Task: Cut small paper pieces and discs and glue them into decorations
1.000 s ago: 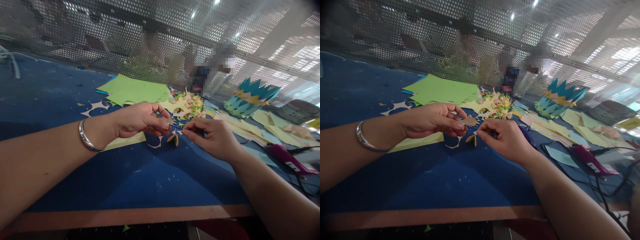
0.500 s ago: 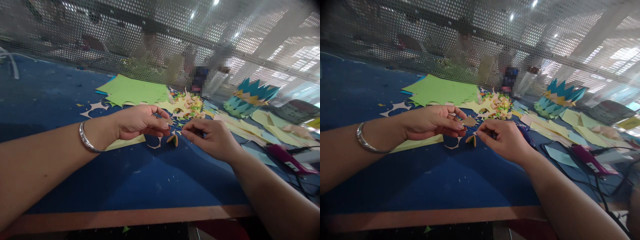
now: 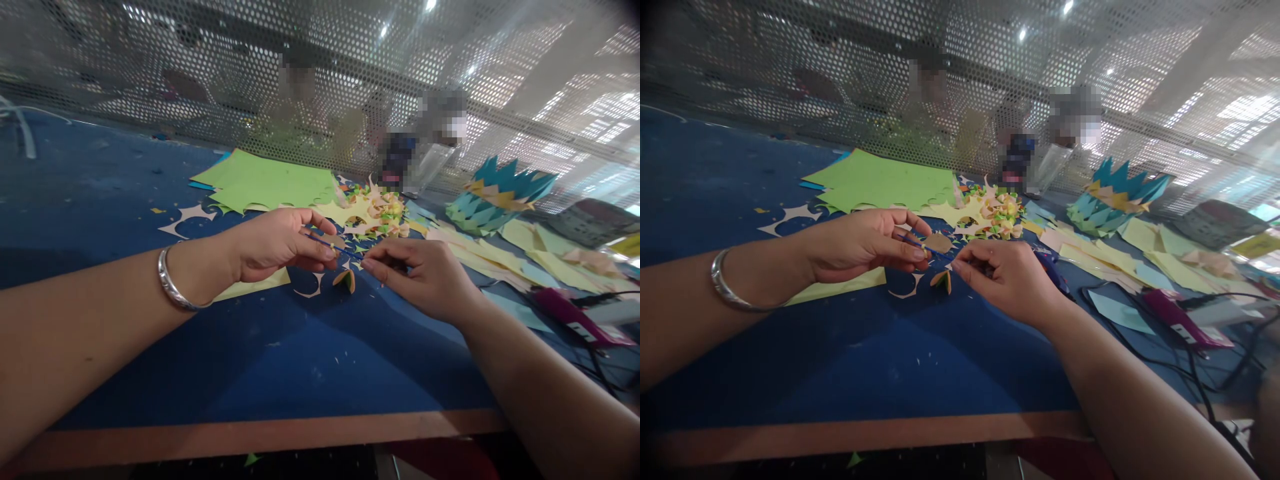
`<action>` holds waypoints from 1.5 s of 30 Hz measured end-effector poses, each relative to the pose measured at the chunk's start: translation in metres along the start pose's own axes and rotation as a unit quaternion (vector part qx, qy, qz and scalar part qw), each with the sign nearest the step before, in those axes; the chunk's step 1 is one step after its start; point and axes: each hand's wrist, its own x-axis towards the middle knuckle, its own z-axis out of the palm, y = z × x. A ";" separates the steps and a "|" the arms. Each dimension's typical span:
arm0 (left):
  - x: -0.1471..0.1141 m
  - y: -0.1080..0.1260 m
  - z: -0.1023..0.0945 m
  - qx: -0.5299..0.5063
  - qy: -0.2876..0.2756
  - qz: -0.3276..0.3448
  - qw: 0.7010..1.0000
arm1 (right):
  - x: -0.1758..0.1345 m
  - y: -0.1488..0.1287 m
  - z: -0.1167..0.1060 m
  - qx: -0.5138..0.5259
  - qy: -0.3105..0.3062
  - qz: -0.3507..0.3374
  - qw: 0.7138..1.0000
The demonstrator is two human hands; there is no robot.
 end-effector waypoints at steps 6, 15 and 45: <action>0.002 0.003 -0.002 0.000 0.018 -0.013 1.000 | -0.001 0.002 -0.002 -0.005 0.008 -0.003 1.000; 0.009 0.001 -0.011 -0.030 0.025 0.002 0.999 | 0.001 -0.001 -0.005 -0.014 0.024 0.011 1.000; 0.003 0.003 -0.007 -0.020 0.069 0.051 0.996 | 0.007 0.017 -0.002 -0.146 -0.090 0.093 0.981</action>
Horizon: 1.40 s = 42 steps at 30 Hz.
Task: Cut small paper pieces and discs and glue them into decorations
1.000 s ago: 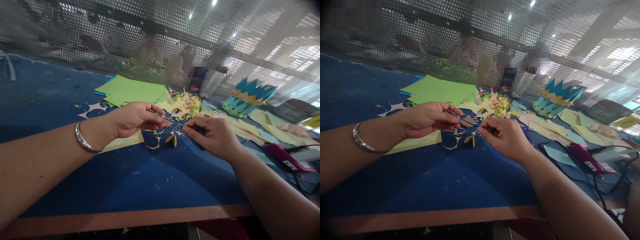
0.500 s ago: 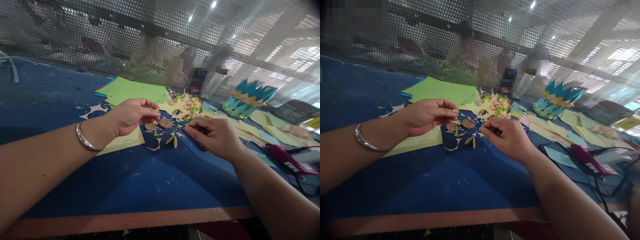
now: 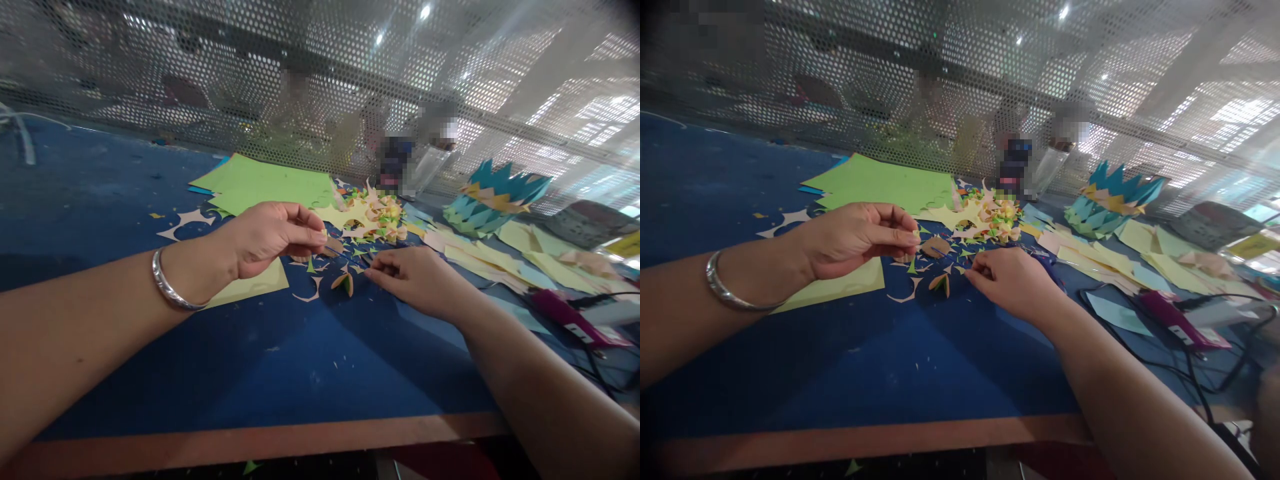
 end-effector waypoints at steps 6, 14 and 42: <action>-0.003 -0.002 0.006 0.019 -0.048 -0.015 0.999 | -0.003 -0.007 0.000 -0.006 0.022 0.020 1.000; -0.014 -0.002 0.019 0.083 -0.080 -0.030 0.993 | -0.011 -0.024 0.004 0.178 0.158 -0.118 0.964; -0.014 -0.006 0.019 0.121 -0.122 -0.034 0.985 | -0.010 -0.030 0.008 0.203 0.122 -0.170 0.956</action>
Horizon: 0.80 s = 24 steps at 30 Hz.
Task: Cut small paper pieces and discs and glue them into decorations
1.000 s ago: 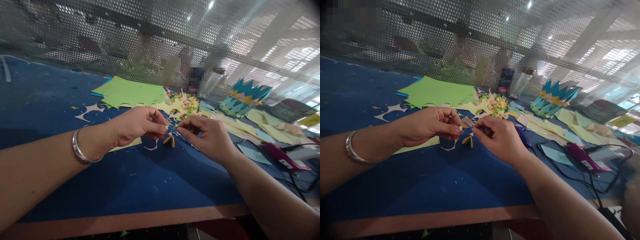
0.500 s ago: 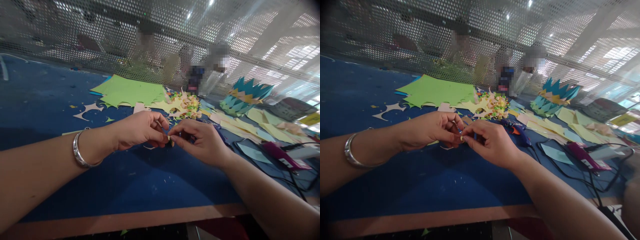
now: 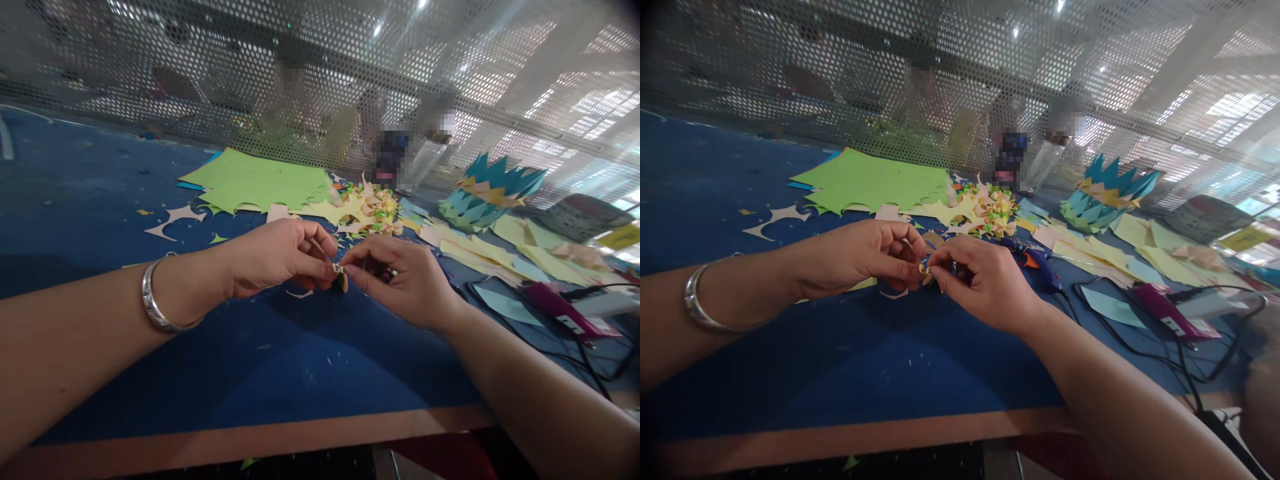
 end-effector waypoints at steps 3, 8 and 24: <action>0.000 0.000 0.000 0.006 -0.004 0.017 1.000 | 0.000 0.002 -0.001 -0.004 0.005 0.011 1.000; 0.004 -0.004 -0.005 0.061 0.023 0.044 0.997 | 0.001 0.008 -0.006 -0.048 -0.003 0.027 0.998; 0.016 -0.017 -0.022 0.218 0.078 0.089 0.969 | 0.003 0.006 0.001 -0.030 -0.051 0.075 0.995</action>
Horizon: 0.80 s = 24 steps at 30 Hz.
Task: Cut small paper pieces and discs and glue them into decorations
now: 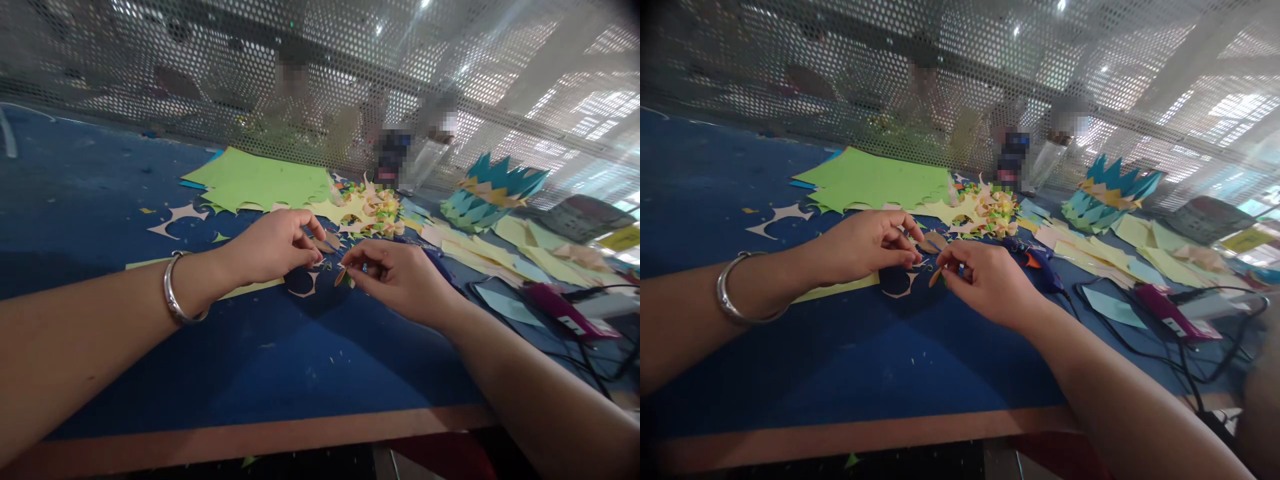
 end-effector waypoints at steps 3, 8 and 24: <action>-0.001 0.002 -0.001 0.050 0.044 0.054 0.996 | -0.001 0.000 -0.001 0.021 0.026 -0.004 0.999; -0.011 0.016 0.006 0.042 0.049 0.091 0.994 | -0.003 0.000 0.000 0.049 0.070 -0.012 0.996; -0.015 0.030 0.012 -0.275 -0.092 -0.060 0.955 | -0.007 -0.002 0.002 0.113 0.098 -0.031 0.988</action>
